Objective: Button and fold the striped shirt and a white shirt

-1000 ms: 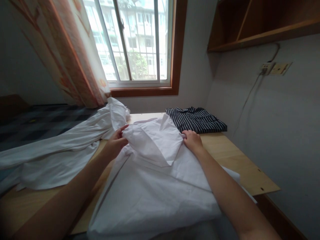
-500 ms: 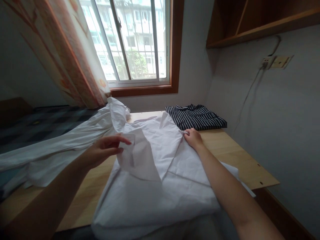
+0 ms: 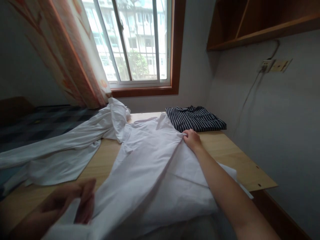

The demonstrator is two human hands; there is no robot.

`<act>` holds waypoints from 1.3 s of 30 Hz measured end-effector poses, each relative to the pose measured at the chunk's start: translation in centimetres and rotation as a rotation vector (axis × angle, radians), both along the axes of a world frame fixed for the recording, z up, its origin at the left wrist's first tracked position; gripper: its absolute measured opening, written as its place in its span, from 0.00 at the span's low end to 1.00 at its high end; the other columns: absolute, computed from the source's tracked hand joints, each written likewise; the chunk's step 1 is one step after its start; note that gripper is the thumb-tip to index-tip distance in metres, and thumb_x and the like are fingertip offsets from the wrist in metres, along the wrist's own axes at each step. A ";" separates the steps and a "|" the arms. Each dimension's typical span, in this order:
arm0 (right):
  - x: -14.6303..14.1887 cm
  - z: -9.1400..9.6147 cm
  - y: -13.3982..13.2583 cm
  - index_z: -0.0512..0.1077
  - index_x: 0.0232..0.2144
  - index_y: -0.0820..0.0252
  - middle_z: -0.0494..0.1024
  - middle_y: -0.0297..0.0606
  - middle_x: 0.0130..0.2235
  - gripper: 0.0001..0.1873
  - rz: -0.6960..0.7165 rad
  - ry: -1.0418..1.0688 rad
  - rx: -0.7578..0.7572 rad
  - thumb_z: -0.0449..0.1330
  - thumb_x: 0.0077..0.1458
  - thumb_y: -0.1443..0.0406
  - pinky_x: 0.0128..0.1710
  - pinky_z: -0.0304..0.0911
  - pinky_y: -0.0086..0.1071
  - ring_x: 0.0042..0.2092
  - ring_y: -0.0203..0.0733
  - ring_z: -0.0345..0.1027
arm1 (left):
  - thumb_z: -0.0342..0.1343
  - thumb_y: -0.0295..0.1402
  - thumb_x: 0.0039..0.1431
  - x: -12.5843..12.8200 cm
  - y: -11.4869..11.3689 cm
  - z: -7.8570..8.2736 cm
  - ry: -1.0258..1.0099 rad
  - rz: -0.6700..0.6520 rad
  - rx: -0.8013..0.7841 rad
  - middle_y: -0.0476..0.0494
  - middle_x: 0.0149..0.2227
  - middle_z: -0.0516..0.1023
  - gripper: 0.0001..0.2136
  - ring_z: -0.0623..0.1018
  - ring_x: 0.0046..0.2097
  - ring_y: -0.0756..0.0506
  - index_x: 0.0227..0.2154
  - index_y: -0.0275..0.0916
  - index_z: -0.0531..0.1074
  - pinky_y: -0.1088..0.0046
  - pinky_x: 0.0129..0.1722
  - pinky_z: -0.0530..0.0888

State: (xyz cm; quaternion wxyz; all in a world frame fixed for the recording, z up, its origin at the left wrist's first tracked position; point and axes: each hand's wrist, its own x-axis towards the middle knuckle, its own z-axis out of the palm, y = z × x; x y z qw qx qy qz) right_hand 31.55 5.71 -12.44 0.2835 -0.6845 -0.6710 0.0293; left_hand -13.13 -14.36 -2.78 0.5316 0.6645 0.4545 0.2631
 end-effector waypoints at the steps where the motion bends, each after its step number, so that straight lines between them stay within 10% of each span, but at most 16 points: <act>1: 0.1 -0.1 0.1 0.79 0.40 0.57 0.77 0.40 0.41 0.15 0.002 0.019 0.004 0.56 0.53 0.68 0.43 0.60 0.28 0.43 0.42 0.69 | 0.59 0.52 0.49 0.2 -0.3 0.5 0.003 -0.108 -0.081 0.48 0.28 0.75 0.16 0.75 0.30 0.44 0.18 0.46 0.70 0.67 0.31 0.72; 5: 0.1 -0.1 0.1 0.79 0.41 0.58 0.77 0.40 0.41 0.16 0.010 0.075 0.010 0.57 0.52 0.67 0.44 0.60 0.28 0.42 0.41 0.70 | 0.55 0.36 0.56 2.0 0.1 2.3 0.199 -0.371 -0.134 0.52 0.33 0.79 0.03 0.77 0.36 0.46 0.32 0.46 0.71 0.71 0.37 0.71; 13: -0.4 1.5 -0.5 0.80 0.40 0.56 0.80 0.37 0.43 0.18 -0.059 0.281 -0.069 0.51 0.55 0.63 0.38 0.60 0.27 0.41 0.41 0.71 | 0.50 0.36 0.61 7.4 7.2 2.2 0.460 -0.330 0.336 0.46 0.37 0.80 0.09 0.77 0.38 0.47 0.38 0.40 0.73 0.74 0.38 0.71; 18: -0.5 1.2 -0.6 0.79 0.31 0.59 0.80 0.41 0.35 0.25 -0.036 0.169 -0.042 0.50 0.59 0.48 0.33 0.56 0.29 0.37 0.42 0.70 | 0.50 0.32 0.59 13.2 15.5 0.3 0.553 -0.065 0.571 0.40 0.43 0.80 0.13 0.79 0.41 0.45 0.44 0.37 0.75 0.71 0.41 0.73; 25: -0.4 0.7 -0.1 0.73 0.25 0.59 0.77 0.39 0.30 0.19 0.068 0.241 0.084 0.53 0.54 0.52 0.34 0.56 0.30 0.35 0.42 0.69 | 0.49 0.40 0.65 20.3 25.1 -3.4 0.624 0.321 0.478 0.30 0.54 0.75 0.21 0.76 0.54 0.38 0.55 0.31 0.69 0.67 0.49 0.70; 34: -0.8 1.8 -0.4 0.61 0.16 0.56 0.66 0.32 0.20 0.17 0.036 0.321 0.127 0.52 0.49 0.54 0.28 0.50 0.30 0.27 0.38 0.60 | 0.50 0.55 0.60 25.0 31.0 -3.9 0.475 0.516 0.390 0.27 0.52 0.77 0.28 0.76 0.54 0.34 0.49 0.34 0.71 0.66 0.46 0.70; 39: -1.3 2.2 -0.8 0.59 0.16 0.56 0.65 0.31 0.20 0.13 0.041 0.264 0.086 0.52 0.48 0.58 0.28 0.49 0.29 0.27 0.37 0.60 | 0.54 0.44 0.60 26.5 32.9 -5.3 0.299 0.553 0.391 0.29 0.46 0.80 0.17 0.78 0.48 0.35 0.40 0.34 0.75 0.66 0.44 0.70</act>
